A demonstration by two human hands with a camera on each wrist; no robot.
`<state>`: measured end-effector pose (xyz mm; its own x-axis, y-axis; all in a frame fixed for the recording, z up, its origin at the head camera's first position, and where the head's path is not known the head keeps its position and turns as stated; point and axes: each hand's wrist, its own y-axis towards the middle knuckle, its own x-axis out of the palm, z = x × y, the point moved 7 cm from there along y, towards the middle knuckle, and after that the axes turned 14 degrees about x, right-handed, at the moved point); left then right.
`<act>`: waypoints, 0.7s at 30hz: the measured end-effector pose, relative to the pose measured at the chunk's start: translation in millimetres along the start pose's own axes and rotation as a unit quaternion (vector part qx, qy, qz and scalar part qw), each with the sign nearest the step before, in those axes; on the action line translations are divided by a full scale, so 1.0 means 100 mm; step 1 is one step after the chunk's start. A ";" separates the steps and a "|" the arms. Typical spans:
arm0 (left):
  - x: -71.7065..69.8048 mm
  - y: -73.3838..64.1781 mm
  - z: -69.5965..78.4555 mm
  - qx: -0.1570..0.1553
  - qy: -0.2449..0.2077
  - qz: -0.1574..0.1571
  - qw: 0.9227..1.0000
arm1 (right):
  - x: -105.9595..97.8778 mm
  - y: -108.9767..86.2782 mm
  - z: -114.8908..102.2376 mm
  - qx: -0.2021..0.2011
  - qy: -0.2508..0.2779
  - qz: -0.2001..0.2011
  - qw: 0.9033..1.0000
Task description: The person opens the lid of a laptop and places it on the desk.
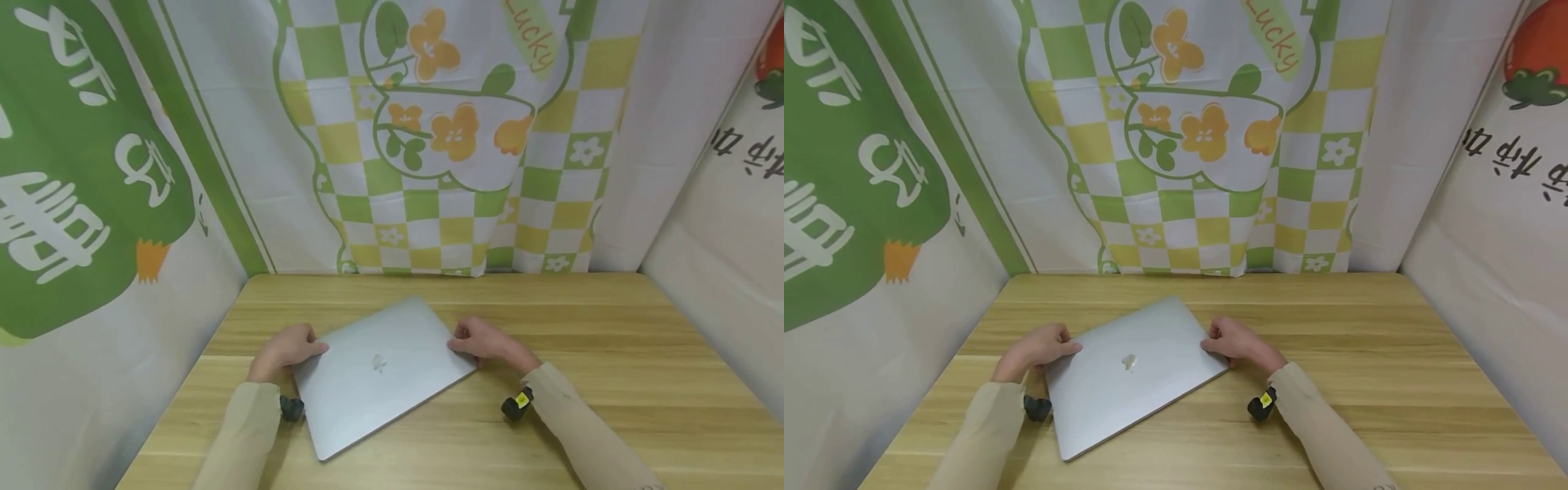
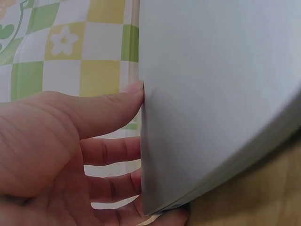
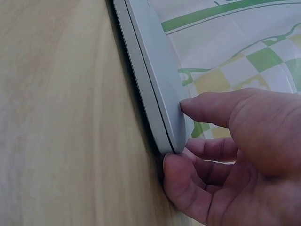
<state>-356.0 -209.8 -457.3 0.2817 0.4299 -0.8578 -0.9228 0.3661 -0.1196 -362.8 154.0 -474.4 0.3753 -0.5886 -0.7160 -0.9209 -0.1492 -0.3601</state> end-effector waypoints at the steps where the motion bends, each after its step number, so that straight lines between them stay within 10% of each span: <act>1: 0.00 0.01 0.00 -0.004 -0.001 -0.001 1.000 | -0.01 0.00 0.01 0.000 -0.003 0.002 1.000; 21: 0.09 0.20 0.11 -0.006 -0.009 -0.012 1.000 | -0.10 -0.11 0.17 0.000 -0.005 0.010 1.000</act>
<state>-368.8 -189.7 -461.7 0.3084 0.4360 -0.8454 -0.9189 0.3665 -0.1462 -354.6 175.2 -473.4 0.3581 -0.5828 -0.7294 -0.9283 -0.1381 -0.3453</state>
